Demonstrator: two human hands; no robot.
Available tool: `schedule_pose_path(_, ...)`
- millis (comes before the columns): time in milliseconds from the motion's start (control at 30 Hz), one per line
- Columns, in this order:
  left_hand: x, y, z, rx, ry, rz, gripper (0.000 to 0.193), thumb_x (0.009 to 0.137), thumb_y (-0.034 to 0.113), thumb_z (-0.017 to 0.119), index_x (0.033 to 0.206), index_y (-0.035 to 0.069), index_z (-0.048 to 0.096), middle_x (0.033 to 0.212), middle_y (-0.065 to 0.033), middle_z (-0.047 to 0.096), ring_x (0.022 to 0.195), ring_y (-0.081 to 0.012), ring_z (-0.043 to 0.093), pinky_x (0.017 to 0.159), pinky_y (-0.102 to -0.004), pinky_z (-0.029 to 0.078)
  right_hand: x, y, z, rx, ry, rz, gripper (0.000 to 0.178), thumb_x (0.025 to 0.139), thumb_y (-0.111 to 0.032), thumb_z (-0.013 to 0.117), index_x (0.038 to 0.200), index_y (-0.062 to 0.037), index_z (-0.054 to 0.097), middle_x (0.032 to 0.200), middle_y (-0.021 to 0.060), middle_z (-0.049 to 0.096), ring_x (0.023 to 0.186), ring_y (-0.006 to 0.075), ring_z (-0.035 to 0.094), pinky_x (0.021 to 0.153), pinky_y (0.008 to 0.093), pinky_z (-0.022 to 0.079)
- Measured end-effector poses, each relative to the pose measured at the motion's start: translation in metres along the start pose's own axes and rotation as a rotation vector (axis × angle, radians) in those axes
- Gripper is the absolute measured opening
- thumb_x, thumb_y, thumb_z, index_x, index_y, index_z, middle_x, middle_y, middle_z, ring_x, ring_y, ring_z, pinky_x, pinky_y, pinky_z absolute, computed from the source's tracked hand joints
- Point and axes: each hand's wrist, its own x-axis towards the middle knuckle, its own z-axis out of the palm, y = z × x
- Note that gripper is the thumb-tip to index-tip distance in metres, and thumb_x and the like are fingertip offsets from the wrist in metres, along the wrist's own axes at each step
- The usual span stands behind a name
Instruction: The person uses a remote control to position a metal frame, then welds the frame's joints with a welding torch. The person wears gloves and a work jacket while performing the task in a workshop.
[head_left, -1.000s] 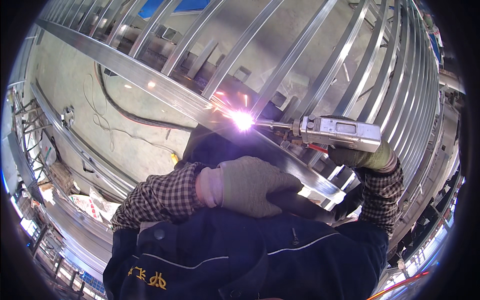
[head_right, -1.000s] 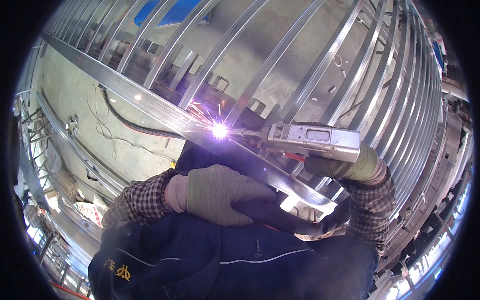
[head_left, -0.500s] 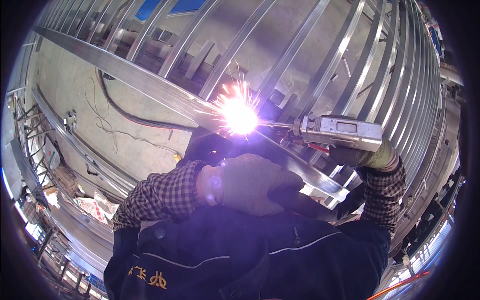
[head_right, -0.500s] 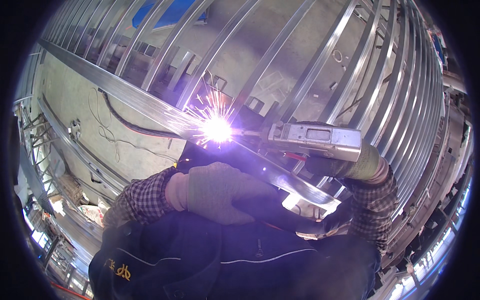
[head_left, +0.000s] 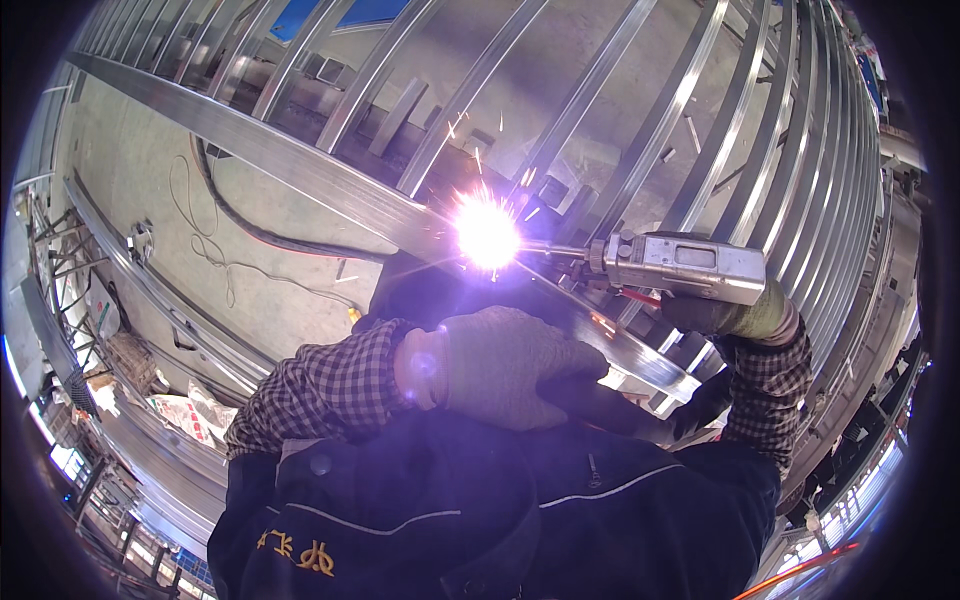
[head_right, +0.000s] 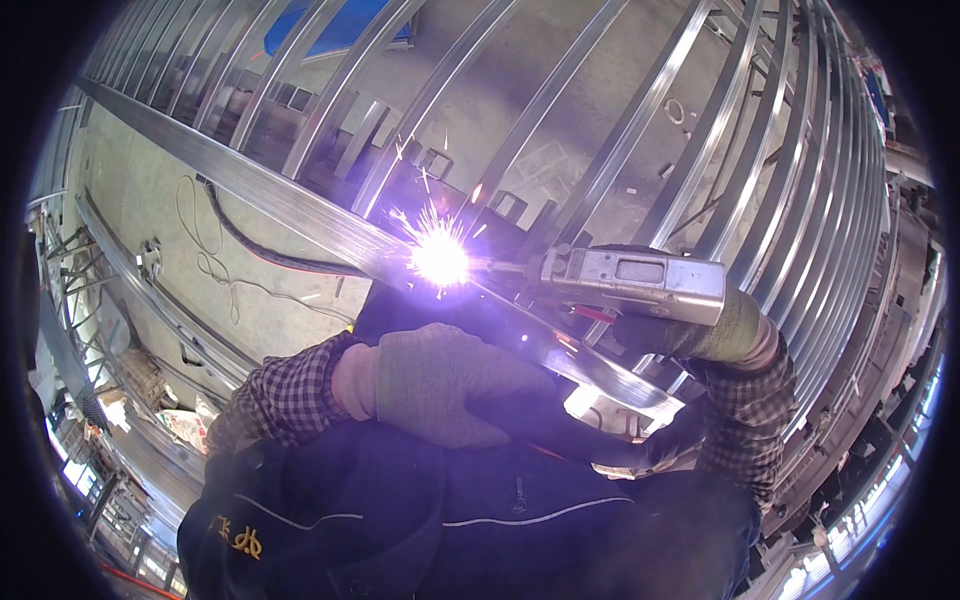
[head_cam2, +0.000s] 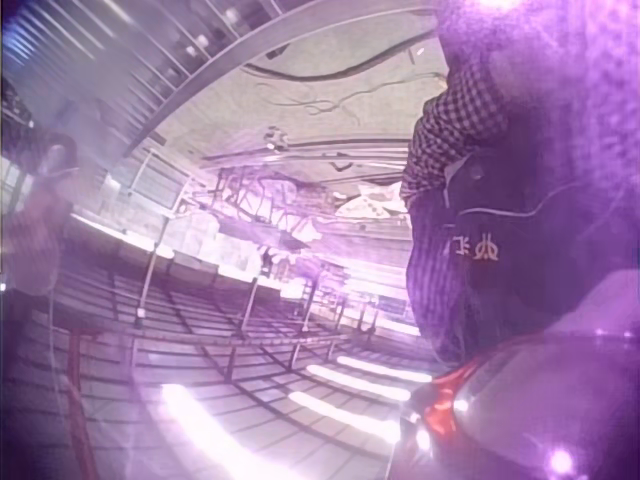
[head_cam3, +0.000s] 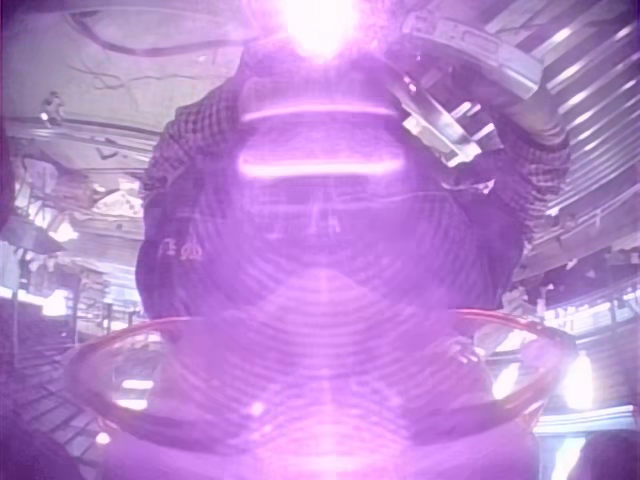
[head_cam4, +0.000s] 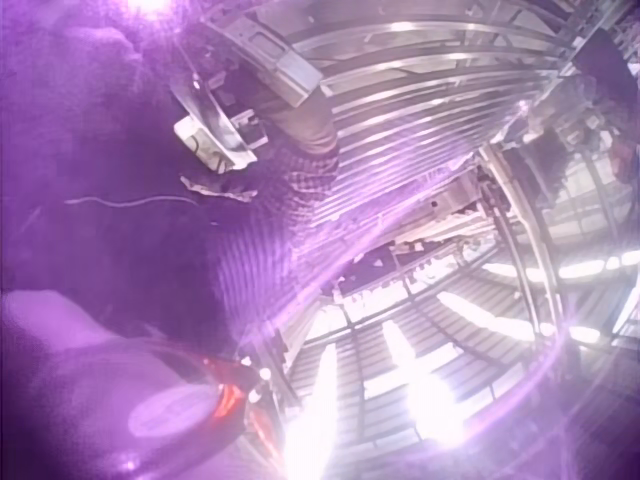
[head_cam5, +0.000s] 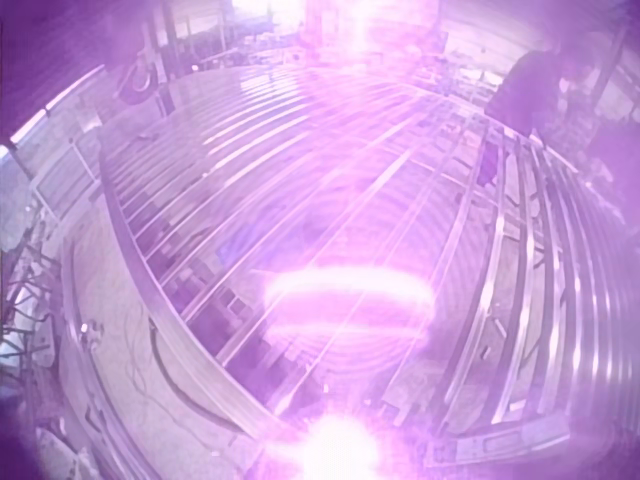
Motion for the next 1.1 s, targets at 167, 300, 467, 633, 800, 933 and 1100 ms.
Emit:
schedule_pose_path(167, 0.001, 0.0, 0.001, -0.01, 0.002, -0.012, 0.05, 0.088, 0.029, 0.071, 0.134, 0.011, 0.064, 0.105, -0.0201, 0.075, 0.101, -0.0392, 0.073, 0.09, -0.0497, 0.058, -0.006, -0.008, -0.005, -0.122, -0.005, 0.136, 0.054, 0.091, 0.0, 0.08, 0.142, 0.0028, 0.06, 0.13, 0.0133, 0.07, 0.111, 0.0205, 0.069, 0.092, 0.0321, 0.059)
schedule_pose_path(300, 0.001, -0.001, 0.004, -0.025, 0.029, 0.009, 0.05, 0.088, 0.03, 0.072, 0.134, 0.012, 0.065, 0.103, -0.0202, 0.075, 0.101, -0.0386, 0.074, 0.087, -0.0495, 0.058, -0.008, 0.002, -0.01, -0.194, -0.046, 0.054, 0.056, 0.091, 0.0, 0.08, 0.142, 0.0038, 0.059, 0.128, 0.0138, 0.071, 0.109, 0.0207, 0.069, 0.091, 0.032, 0.059)
schedule_pose_path(467, 0.004, -0.003, 0.003, 0.02, -0.005, 0.023, 0.051, 0.087, 0.034, 0.073, 0.133, 0.013, 0.065, 0.102, -0.0202, 0.075, 0.1, -0.0395, 0.073, 0.086, -0.05, 0.058, -0.012, -0.001, -0.011, -0.127, -0.04, 0.199, 0.054, 0.089, -0.001, 0.081, 0.139, 0.0038, 0.062, 0.123, 0.0131, 0.072, 0.105, 0.021, 0.07, 0.089, 0.0326, 0.059)
schedule_pose_path(633, 0.003, -0.005, -0.001, 0.034, -0.045, -0.01, 0.052, 0.088, 0.032, 0.076, 0.136, 0.017, 0.065, 0.109, -0.0147, 0.076, 0.102, -0.0356, 0.074, 0.09, -0.0458, 0.059, -0.004, -0.022, -0.002, -0.182, 0.067, 0.192, 0.054, 0.087, -0.004, 0.084, 0.137, 0.0028, 0.064, 0.119, 0.0124, 0.075, 0.102, 0.0203, 0.071, 0.089, 0.0326, 0.058)
schedule_pose_path(800, -0.001, -0.006, -0.003, 0.017, -0.013, 0.012, 0.054, 0.087, 0.032, 0.077, 0.137, 0.017, 0.065, 0.111, -0.0152, 0.076, 0.102, -0.0359, 0.074, 0.091, -0.0457, 0.058, 0.011, -0.029, 0.005, -0.177, 0.061, 0.161, 0.058, 0.086, -0.001, 0.084, 0.14, 0.0016, 0.063, 0.124, 0.014, 0.074, 0.105, 0.0194, 0.071, 0.09, 0.0323, 0.058)
schedule_pose_path(933, -0.003, -0.009, -0.002, -0.008, -0.011, 0.012, 0.055, 0.087, 0.032, 0.077, 0.137, 0.016, 0.064, 0.112, -0.0156, 0.076, 0.103, -0.036, 0.073, 0.092, -0.0456, 0.058, 0.021, -0.024, 0.004, -0.189, -0.018, 0.019, 0.057, 0.088, 0.0, 0.082, 0.141, 0.0016, 0.062, 0.125, 0.0147, 0.074, 0.107, 0.021, 0.071, 0.092, 0.0331, 0.058)
schedule_pose_path(1100, -0.003, -0.011, -0.002, -0.019, -0.018, 0.028, 0.055, 0.087, 0.033, 0.077, 0.137, 0.015, 0.064, 0.112, -0.0159, 0.075, 0.104, -0.0367, 0.073, 0.092, -0.0466, 0.058, 0.024, -0.024, 0.004, -0.157, -0.048, 0.005, 0.057, 0.089, 0.001, 0.08, 0.142, 0.002, 0.061, 0.131, 0.0153, 0.072, 0.113, 0.0219, 0.069, 0.097, 0.0338, 0.056)
